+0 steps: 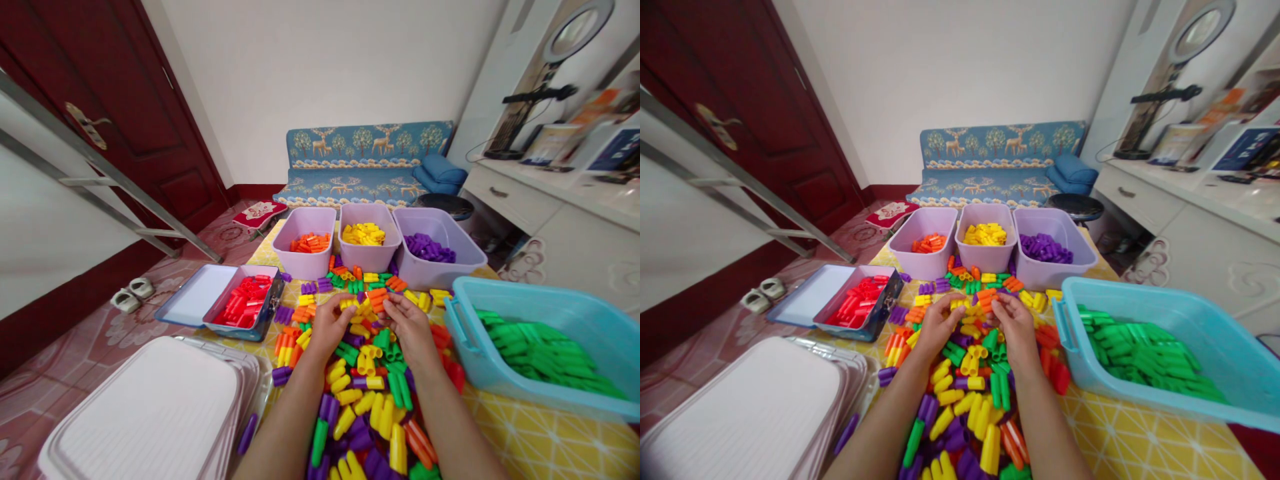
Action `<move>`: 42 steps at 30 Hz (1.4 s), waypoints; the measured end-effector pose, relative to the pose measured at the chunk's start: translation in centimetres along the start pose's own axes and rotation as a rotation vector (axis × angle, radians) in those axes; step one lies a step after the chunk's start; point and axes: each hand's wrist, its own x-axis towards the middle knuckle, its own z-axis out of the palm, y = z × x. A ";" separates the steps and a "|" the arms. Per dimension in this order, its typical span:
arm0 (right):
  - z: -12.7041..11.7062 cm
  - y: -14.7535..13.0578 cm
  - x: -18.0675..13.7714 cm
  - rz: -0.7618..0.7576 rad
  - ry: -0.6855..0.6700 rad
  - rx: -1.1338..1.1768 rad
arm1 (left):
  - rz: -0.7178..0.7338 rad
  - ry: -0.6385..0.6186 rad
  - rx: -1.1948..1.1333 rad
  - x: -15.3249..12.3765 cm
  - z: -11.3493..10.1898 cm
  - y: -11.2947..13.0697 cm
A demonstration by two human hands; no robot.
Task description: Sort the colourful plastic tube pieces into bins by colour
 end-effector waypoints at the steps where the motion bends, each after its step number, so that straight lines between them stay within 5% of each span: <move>1: 0.0 0.0 0.0 0.002 -0.004 -0.006 | -0.021 0.005 -0.031 0.0 0.0 0.1; 14: 0.2 -1.0 -0.4 0.002 -0.054 -0.171 | -0.093 0.130 -0.175 -0.2 -0.2 -0.1; 21: 0.9 -1.7 -1.0 -0.049 -0.179 -0.174 | 0.112 0.141 0.009 -0.5 -0.6 0.8; 30: 1.4 -1.1 -1.3 -0.070 -0.267 -0.165 | 0.174 0.100 0.074 -0.6 -0.1 0.9; 36: 0.9 -0.9 -0.7 -0.080 -0.125 -0.211 | 0.338 0.389 0.238 0.5 -2.2 3.5; 40: 0.9 -1.1 -0.8 -0.083 -0.110 -0.226 | 0.429 0.692 0.342 4.6 -6.0 6.1; 42: 1.0 -1.3 -0.9 -0.089 -0.106 -0.226 | 0.388 0.741 0.425 7.3 -7.6 6.5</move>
